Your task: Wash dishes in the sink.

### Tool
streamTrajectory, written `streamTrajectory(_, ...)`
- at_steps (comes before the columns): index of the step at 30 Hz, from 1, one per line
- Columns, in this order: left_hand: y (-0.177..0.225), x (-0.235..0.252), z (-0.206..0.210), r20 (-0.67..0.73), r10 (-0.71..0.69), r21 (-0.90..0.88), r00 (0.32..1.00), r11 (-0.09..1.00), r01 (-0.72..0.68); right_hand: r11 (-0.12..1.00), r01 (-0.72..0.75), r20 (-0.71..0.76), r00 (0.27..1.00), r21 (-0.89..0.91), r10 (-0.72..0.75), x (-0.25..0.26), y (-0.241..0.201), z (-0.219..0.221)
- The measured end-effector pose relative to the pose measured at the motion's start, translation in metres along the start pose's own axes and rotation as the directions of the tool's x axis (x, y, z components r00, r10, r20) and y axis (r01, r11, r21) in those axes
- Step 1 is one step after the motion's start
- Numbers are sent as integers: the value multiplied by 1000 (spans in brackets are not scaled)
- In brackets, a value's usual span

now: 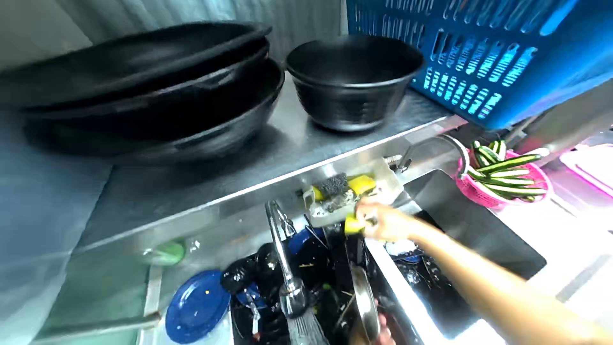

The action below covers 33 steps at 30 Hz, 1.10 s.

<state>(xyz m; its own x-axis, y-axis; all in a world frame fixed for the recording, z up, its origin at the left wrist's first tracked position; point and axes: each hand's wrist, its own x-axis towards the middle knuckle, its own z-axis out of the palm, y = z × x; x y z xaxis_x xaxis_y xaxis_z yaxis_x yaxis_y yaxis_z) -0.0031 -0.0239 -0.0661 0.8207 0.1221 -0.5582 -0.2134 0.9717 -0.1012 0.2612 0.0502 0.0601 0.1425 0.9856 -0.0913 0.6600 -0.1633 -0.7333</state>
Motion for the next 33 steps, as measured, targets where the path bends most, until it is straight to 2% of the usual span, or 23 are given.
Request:
streamTrajectory(2, 3, 6, 12, -23, -22, 8, 999, 1000, 22, 1000, 20, -54, 998, 3, -20, -50, -21, 58)
streamTrajectory(5, -4, -5, 18, -123, -27, 46, 992, 998, 33, 981, 13, -300, 951, -194, -71, -109, -43, 119)
streamTrajectory(6, -7, -14, 24, -196, 27, 97, 980, 995, -8, 965, 37, -367, 920, -261, -135, -124, -47, 137)
streamTrajectory(7, -9, -28, 25, -199, 99, 193, 975, 979, -60, 946, 69, -414, 887, -317, -204, -138, -50, 155)
streamTrajectory(8, -8, -45, 19, -100, 176, 330, 979, 934, -134, 930, 88, -425, 871, -356, -245, -152, -54, 169)
streamTrajectory(9, -3, -61, 6, 94, 215, 479, 972, 846, -233, 927, 96, -411, 876, -362, -251, -165, -60, 178)
streamTrajectory(11, 5, -74, -5, 256, 231, 638, 939, 689, -343, 930, 109, -373, 895, -350, -245, -183, -70, 187)
streamTrajectory(13, 4, -82, -1, 256, 291, 701, 922, 600, -384, 922, 138, -374, 884, -363, -280, -191, -76, 192)
streamTrajectory(15, -4, -81, 24, 82, 361, 663, 929, 676, -321, 907, 120, -471, 822, -404, -319, -181, -79, 189)
streamTrajectory(16, -9, -76, 30, -36, 343, 582, 939, 771, -260, 916, 73, -522, 803, -394, -288, -170, -83, 183)
streamTrajectory(17, -13, -67, 28, -107, 270, 465, 957, 864, -192, 946, -6, -537, 825, -325, -179, -158, -90, 169)
streamTrajectory(19, -20, -48, 21, -193, 175, 338, 965, 936, -102, 980, -195, -396, 904, -45, 162, -135, -101, 133)
streamTrajectory(20, -20, -43, 16, -178, 152, 318, 972, 944, -90, 958, -264, -297, 911, 109, 284, -126, -99, 120)
streamTrajectory(21, -18, -39, 9, -141, 167, 324, 976, 939, -114, 915, -305, -229, 902, 263, 366, -119, -93, 114)
streamTrajectory(23, -14, -33, -4, -83, 266, 408, 960, 889, -211, 778, -325, -187, 854, 538, 486, -115, -80, 121)
streamTrajectory(25, -18, -27, -16, -31, 357, 471, 934, 829, -301, 624, -310, -173, 789, 718, 590, -121, -67, 140)
streamTrajectory(27, -26, -26, -20, -33, 434, 564, 900, 752, -341, 451, -313, -92, 731, 836, 676, -134, -58, 160)
streamTrajectory(30, -23, -11, -5, -79, 527, 789, 846, 552, -270, 93, -286, 125, 657, 954, 744, -165, -54, 181)
streamTrajectory(32, -11, 9, -1, -107, 625, 889, 774, 409, -207, -110, -208, 220, 634, 972, 742, -179, -57, 187)
streamTrajectory(33, -6, 14, 1, -133, 682, 914, 719, 365, -178, -140, -185, 226, 620, 973, 751, -186, -60, 185)
